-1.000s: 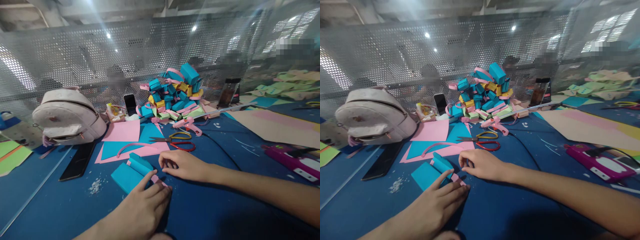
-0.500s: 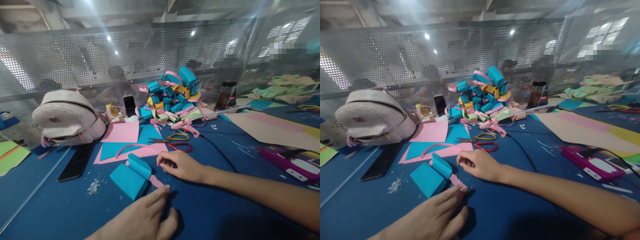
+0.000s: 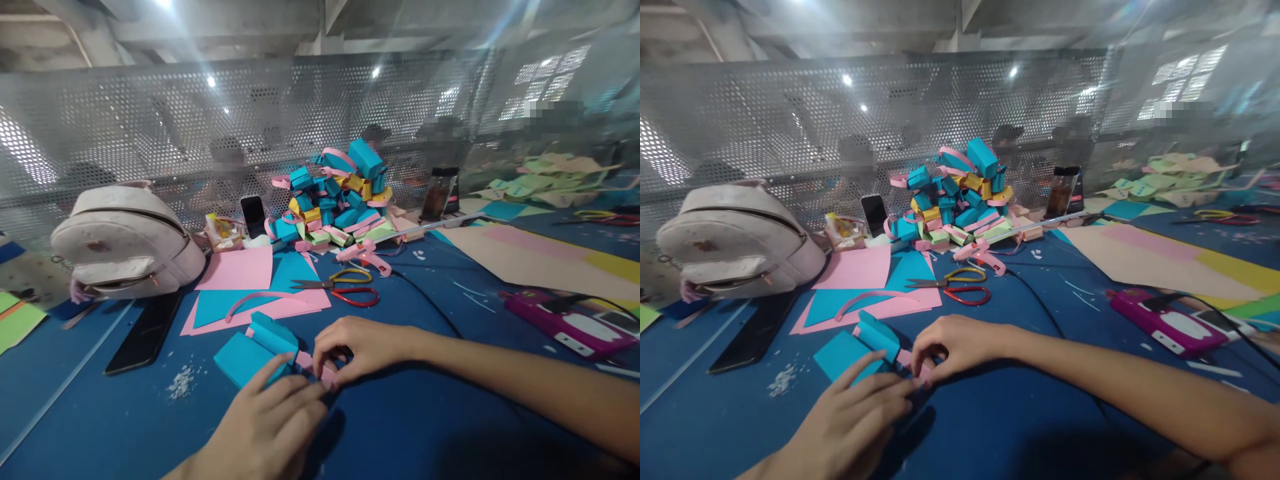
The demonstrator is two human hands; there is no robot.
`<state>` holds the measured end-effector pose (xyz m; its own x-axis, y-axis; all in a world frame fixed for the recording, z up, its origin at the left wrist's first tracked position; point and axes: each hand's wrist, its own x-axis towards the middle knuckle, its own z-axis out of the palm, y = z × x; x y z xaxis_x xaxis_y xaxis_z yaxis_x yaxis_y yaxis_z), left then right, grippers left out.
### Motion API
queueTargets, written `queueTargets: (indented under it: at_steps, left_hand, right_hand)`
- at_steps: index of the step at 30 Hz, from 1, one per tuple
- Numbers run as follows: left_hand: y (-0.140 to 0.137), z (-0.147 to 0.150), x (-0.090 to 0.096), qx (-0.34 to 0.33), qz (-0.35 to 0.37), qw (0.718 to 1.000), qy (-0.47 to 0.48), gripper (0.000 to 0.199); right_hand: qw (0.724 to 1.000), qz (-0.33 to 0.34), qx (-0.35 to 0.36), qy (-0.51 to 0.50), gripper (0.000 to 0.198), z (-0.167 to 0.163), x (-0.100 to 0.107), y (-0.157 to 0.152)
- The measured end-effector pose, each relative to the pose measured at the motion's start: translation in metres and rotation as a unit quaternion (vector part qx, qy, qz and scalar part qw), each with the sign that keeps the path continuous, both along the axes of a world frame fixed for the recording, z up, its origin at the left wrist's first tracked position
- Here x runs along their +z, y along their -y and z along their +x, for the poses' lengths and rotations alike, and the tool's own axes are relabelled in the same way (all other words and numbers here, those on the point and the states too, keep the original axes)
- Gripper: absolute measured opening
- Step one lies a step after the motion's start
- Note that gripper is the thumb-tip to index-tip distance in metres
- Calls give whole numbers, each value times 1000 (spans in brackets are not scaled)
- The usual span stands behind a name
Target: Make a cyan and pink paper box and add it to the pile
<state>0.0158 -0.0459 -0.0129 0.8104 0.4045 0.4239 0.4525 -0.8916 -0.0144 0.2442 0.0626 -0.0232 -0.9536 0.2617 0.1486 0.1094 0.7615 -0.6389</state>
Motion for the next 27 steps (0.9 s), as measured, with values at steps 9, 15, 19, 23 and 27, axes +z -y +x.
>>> queueTargets:
  at_steps: [9, 15, 19, 23, 27]
  left_hand:
    - [-71, -74, 17, 288, -220, 892, 270, 33]
    - [-90, -87, 4, 200, -453, 819, 291, 34]
    - [-90, -87, 0, 192, -475, 818, 262, 27]
    - [-90, -91, -2, 206, -480, 811, 265, 18]
    - [-89, -92, -1, 215, -485, 804, 269, 15]
  right_hand:
    - [1000, -18, 17, -5, 17, 1, 5, -1]
    - [999, -11, -8, -36, 13, 0, 9, -1]
    - [999, -8, -19, -48, 9, 0, 8, -3]
    - [998, -4, -24, -62, 8, 0, 11, -1]
    - [997, 10, -42, -70, 15, 0, 14, 1]
